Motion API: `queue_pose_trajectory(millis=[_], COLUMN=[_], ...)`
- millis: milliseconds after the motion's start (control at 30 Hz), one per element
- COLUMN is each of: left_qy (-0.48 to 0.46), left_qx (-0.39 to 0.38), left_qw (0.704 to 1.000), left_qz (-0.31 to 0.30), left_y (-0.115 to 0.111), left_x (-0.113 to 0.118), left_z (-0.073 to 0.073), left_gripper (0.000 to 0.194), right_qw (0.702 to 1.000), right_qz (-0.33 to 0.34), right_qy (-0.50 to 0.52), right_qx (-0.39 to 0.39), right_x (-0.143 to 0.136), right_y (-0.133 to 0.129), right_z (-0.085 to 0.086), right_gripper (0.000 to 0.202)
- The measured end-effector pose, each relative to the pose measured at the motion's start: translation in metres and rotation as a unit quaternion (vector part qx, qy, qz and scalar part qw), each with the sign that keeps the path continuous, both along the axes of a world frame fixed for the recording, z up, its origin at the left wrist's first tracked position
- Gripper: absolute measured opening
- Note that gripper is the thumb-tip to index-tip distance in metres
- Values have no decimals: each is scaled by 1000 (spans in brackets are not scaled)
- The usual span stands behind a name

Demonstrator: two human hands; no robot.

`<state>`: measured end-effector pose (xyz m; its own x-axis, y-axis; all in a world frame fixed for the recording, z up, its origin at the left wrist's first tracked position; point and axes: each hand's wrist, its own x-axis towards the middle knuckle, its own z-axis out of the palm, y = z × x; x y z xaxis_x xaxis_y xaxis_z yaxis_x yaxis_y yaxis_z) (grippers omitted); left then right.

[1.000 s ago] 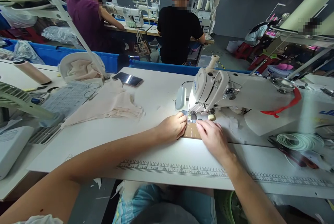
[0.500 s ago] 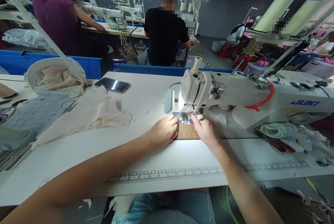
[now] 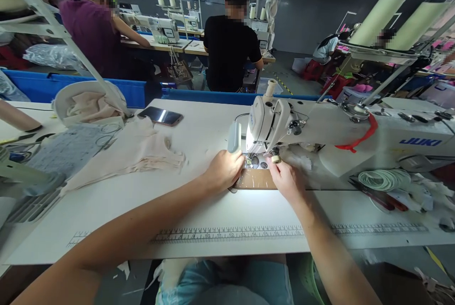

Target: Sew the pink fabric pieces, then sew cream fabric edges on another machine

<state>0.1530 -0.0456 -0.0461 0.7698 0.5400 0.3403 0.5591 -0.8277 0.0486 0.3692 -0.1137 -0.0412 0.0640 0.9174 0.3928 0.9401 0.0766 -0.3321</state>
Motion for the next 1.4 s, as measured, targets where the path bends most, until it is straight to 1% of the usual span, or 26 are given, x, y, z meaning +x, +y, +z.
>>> queue_pose_trajectory(millis=[100, 167, 233, 267, 300, 367, 433, 467, 500, 600, 633, 700, 767, 800, 833, 867, 933, 967, 1000, 1033, 1100, 1167, 1233, 1267, 1333, 1400], left_qy=[11, 6, -24, -50, -81, -152, -207, -224, -234, -253, -268, -308, -320, -302, -269, -223, -117, -66, -23, 7, 31, 32, 43, 53, 59, 24], left_qx=[-18, -38, -104, -163, -236, -379, -476, -501, -511, -508, -506, -512, -524, -524, -512, -480, -364, -298, -241, -197, -125, -50, 0, 4, -19, -45], left_qw=[996, 994, 987, 977, 960, 907, 851, 833, 825, 821, 816, 794, 775, 780, 798, 829, 898, 922, 937, 945, 956, 965, 969, 970, 971, 970], left_qz=[84, 105, 122, 127, 124, 100, 75, 67, 64, 64, 76, 115, 151, 164, 171, 181, 217, 237, 252, 262, 262, 254, 244, 238, 230, 237], left_y=[5, 8, 10, 9, 8, 2, -10, -17, -24, -41, -45, -48, -48, -48, -48, -49, -50, -50, -49, -47, -38, -25, -11, -4, 7, 13], left_x=[-5, -10, -15, -18, -21, -28, -34, -36, -38, -44, -47, -54, -64, -70, -76, -82, -94, -100, -106, -113, -126, -139, -150, -154, -160, -163], left_z=[3, 8, 15, 19, 23, 31, 38, 42, 45, 49, 49, 46, 41, 37, 34, 31, 27, 27, 27, 28, 31, 36, 38, 38, 35, 30], left_gripper=[22, 22, 21, 21, 21, 21, 20, 20, 20, 21, 22, 25, 26, 24, 22, 18, 8, 3, 0, 2, 8, 13, 20, 24, 26, 25], right_qw=[999, 996, 992, 991, 989, 988, 988, 988, 988, 983, 979, 970, 960, 957, 956, 957, 962, 962, 962, 961, 960, 962, 967, 968, 972, 974], right_qz=[44, 86, 122, 135, 143, 149, 146, 143, 142, 155, 168, 198, 223, 233, 243, 255, 269, 267, 259, 246, 221, 208, 201, 200, 196, 192], right_qy=[2, 6, 13, 17, 21, 27, 34, 42, 53, 102, 116, 143, 169, 172, 162, 136, 44, -8, -56, -94, -141, -151, -138, -128, -107, -90], right_qx=[-1, -7, -14, -17, -20, -29, -38, -37, -33, -6, -1, 1, 1, 2, 5, 11, 37, 54, 73, 88, 99, 91, 79, 77, 79, 84], right_x=[-6, -15, -24, -29, -34, -43, -51, -54, -57, -62, -62, -59, -55, -53, -51, -49, -47, -46, -47, -47, -48, -48, -47, -46, -42, -36], right_y=[-2, -5, -8, -9, -11, -13, -12, -11, -10, -6, -5, -7, -10, -11, -12, -13, -13, -13, -12, -11, -10, -10, -10, -10, -11, -11], right_z=[1, 3, 4, 4, 4, 4, 2, 1, 0, -2, -2, -2, -1, -1, -2, -3, -5, -6, -8, -9, -10, -9, -8, -7, -6, -5], right_gripper=[42, 36, 29, 26, 23, 17, 18, 20, 21, 22, 22, 20, 18, 17, 15, 14, 19, 22, 25, 26, 26, 24, 22, 22, 21, 21])
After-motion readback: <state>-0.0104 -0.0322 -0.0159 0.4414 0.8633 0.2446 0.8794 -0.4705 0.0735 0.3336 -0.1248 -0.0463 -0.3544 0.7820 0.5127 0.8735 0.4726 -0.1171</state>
